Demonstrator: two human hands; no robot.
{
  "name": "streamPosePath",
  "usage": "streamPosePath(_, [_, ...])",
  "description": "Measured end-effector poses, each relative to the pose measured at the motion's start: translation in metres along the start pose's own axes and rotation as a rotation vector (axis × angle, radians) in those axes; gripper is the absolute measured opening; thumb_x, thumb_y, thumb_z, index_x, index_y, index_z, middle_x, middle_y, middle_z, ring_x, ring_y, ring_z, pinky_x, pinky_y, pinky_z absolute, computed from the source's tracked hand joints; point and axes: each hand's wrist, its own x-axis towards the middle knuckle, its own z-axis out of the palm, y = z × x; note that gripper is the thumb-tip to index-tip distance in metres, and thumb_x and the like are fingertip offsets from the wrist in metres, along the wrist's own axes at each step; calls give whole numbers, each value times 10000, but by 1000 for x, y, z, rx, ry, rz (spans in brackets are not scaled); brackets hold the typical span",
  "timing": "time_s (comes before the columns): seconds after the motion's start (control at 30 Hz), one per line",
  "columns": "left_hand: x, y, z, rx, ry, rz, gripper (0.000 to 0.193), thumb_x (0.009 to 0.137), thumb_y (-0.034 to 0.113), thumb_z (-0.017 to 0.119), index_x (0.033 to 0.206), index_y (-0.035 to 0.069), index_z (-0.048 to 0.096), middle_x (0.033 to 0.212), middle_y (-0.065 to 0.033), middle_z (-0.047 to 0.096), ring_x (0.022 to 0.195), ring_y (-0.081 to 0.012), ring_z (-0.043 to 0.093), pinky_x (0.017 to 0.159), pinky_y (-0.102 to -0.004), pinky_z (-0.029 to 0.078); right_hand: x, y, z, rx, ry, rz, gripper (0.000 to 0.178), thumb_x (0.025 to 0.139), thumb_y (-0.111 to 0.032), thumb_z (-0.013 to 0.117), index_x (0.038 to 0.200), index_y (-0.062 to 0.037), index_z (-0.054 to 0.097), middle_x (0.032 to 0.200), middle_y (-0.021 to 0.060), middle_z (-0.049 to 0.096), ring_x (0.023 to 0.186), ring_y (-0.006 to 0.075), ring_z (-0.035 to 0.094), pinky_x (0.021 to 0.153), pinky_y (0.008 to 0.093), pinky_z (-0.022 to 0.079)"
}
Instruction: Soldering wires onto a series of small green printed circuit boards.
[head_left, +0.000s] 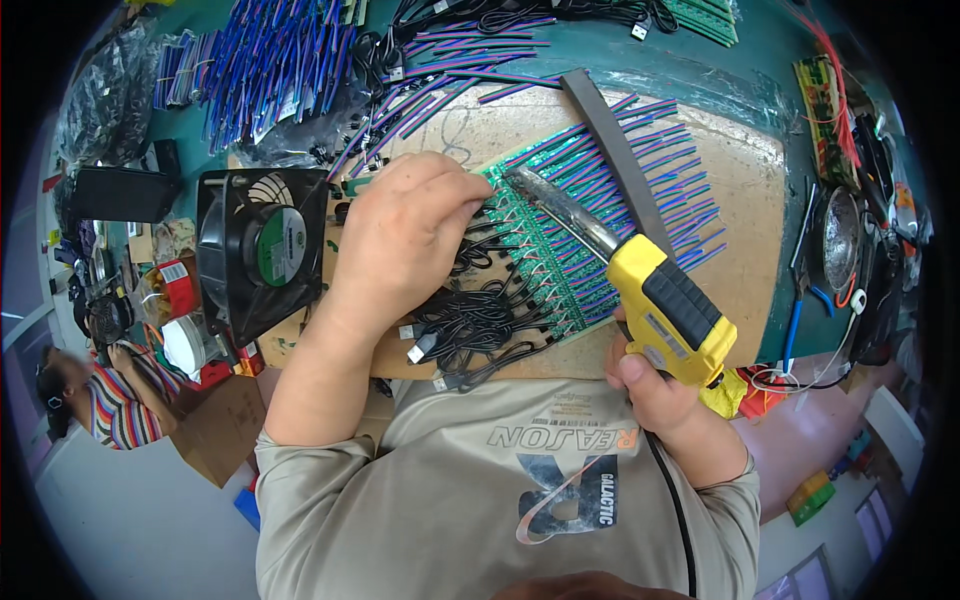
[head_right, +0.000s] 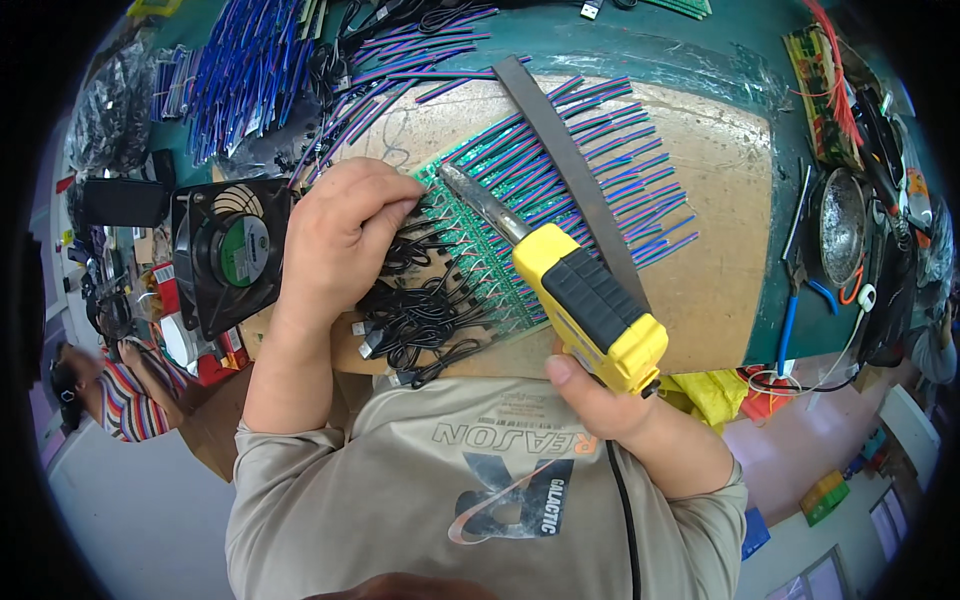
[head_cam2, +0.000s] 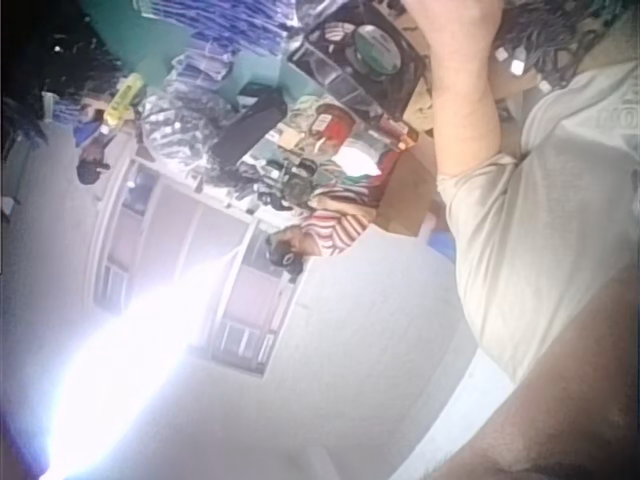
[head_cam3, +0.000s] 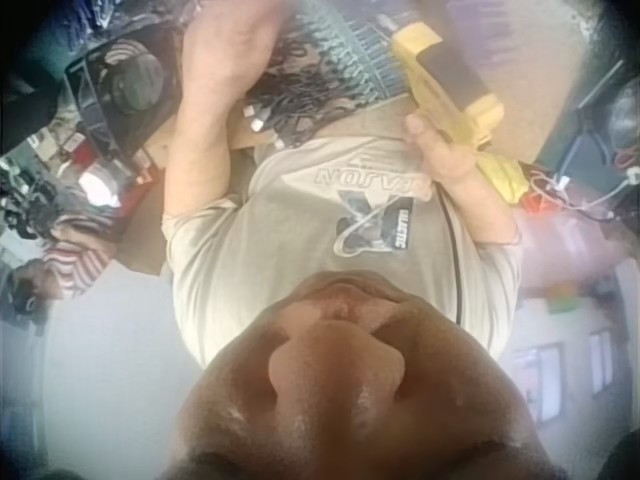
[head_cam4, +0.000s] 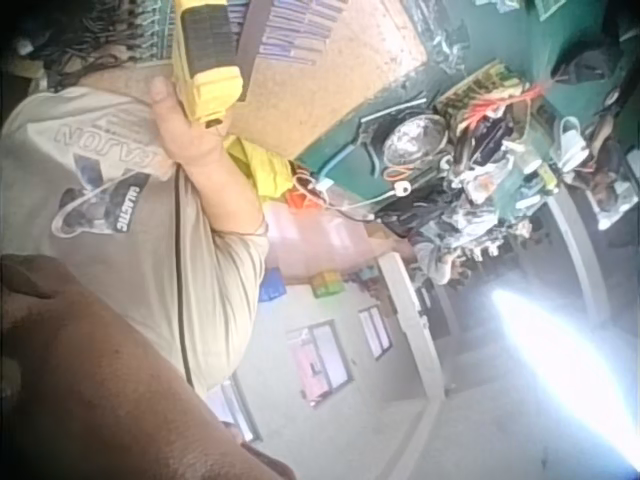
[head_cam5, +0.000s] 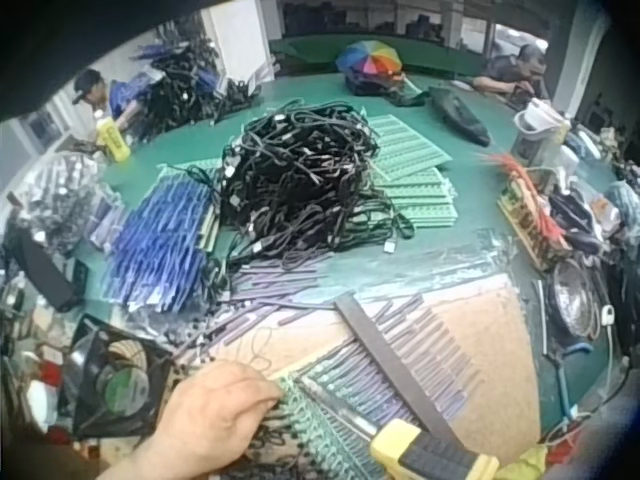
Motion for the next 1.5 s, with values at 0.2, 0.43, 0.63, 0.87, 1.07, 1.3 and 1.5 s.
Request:
streamPosePath(0.2, [0,0,1,20,21,14,105,770,3,669,865,44,684,856,-80,656,831,-265,639,733,-343,504,2,-3,1,13,7,7,481,872,-228,638,1205,55,437,647,59,498,516,141,465,489,281,410])
streamPosePath(0.43, [1,1,1,6,15,8,117,766,-6,673,871,42,685,847,-80,645,817,-264,638,709,-339,503,3,-4,0,-6,0,0,430,868,-207,623,1171,43,447,648,70,506,513,143,470,486,278,409])
streamPosePath(0.63, [1,1,1,29,4,8,106,777,8,668,876,46,683,846,-79,639,810,-265,635,704,-341,500,4,-6,2,-3,9,1,400,864,-197,626,1143,40,465,660,81,516,514,147,479,481,278,409])
streamPosePath(0.87, [1,1,0,47,-14,-2,95,791,22,660,880,49,682,847,-73,636,818,-262,633,708,-342,500,4,-5,3,-31,40,-16,391,858,-195,638,1127,37,476,679,92,524,513,151,482,471,274,406])
streamPosePath(1.07, [0,2,-1,55,-18,-11,100,791,23,660,885,48,682,848,-78,633,818,-266,630,711,-345,500,3,-4,2,-6,31,8,451,853,-221,650,1174,35,463,676,71,505,509,139,456,474,272,398])
streamPosePath(1.3, [0,0,0,51,-5,11,110,786,20,663,892,43,679,853,-85,631,820,-275,627,713,-347,500,-1,-7,2,122,60,67,565,837,-260,682,1263,20,437,647,32,450,515,126,408,483,270,372])
streamPosePath(1.5, [0,0,0,59,-4,9,108,787,20,666,891,47,678,855,-87,629,823,-279,626,713,-349,500,-5,-6,0,103,49,79,555,838,-266,692,1239,26,444,644,39,469,521,128,431,493,267,382])
